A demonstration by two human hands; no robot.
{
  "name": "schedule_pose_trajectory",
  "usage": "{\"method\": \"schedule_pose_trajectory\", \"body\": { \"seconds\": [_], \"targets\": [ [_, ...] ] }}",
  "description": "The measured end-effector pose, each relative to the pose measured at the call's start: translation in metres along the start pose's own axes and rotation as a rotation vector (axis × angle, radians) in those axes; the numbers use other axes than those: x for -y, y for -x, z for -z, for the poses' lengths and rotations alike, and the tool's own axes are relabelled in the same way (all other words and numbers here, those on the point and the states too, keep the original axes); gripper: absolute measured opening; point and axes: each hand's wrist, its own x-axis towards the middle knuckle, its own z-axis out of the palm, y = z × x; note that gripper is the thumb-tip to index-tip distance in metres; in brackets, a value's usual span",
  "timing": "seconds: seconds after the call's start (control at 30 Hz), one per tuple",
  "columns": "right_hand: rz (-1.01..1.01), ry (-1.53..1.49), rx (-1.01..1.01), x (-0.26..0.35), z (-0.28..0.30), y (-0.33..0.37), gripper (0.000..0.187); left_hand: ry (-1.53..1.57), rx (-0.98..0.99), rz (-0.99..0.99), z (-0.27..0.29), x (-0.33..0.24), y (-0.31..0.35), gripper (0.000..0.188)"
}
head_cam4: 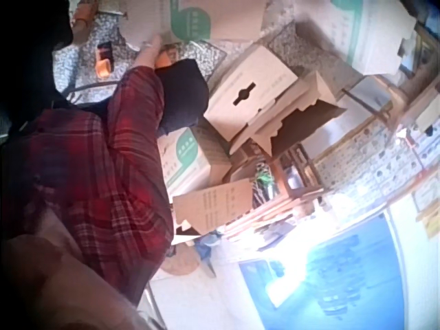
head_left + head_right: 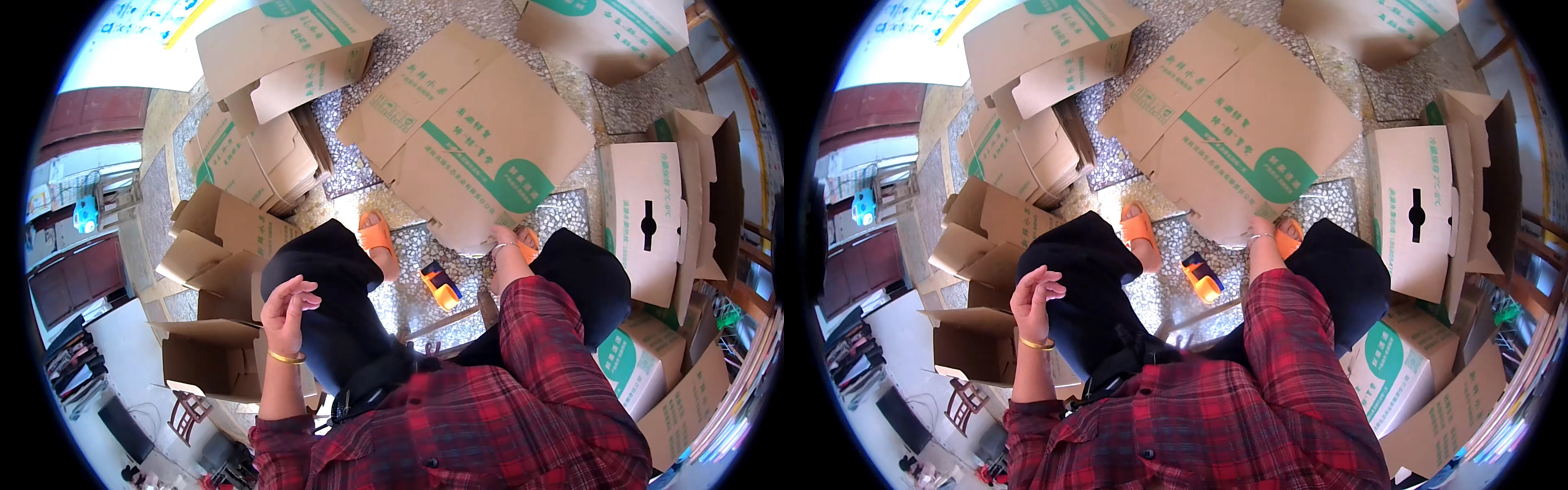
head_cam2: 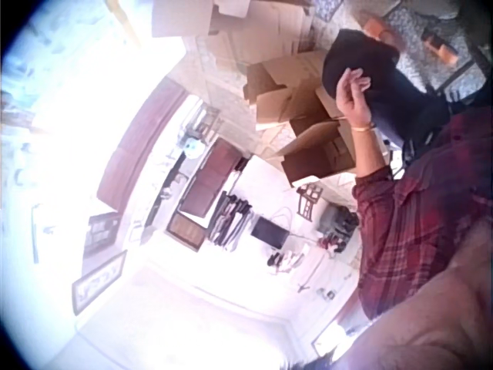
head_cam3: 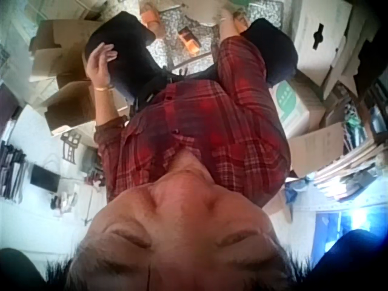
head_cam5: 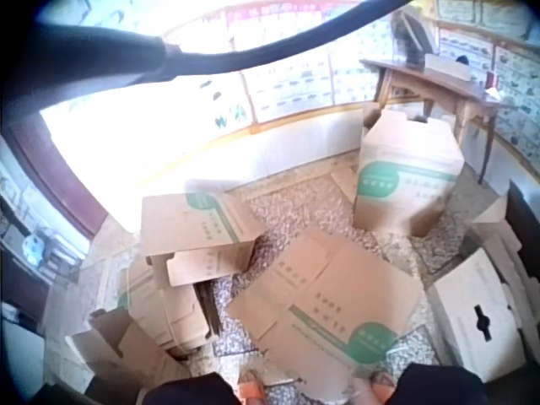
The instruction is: The person sits on the floor and assembles flat-packed cardboard boxes. They fold the flaps to form the box shape and use yellow tape to secure the seams. The person handles multiple boxes, stacking the finished ones aside.
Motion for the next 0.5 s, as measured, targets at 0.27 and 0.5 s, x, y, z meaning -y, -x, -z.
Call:
{"method": "schedule_pose_trajectory", "body": {
  "seconds": [0.27,0.5],
  "targets": [
    [0.096,-0.045,-0.129,-0.009,-0.001,-0.003,0.046,-0.026,-0.025,-0.037,-0.006,0.000,-0.010,0.021],
    [0.356,-0.162,0.499,0.066,-0.064,0.126,0.038,0.058,-0.023,-0.044,-0.010,0.000,-0.009,0.022]
  ]
}}
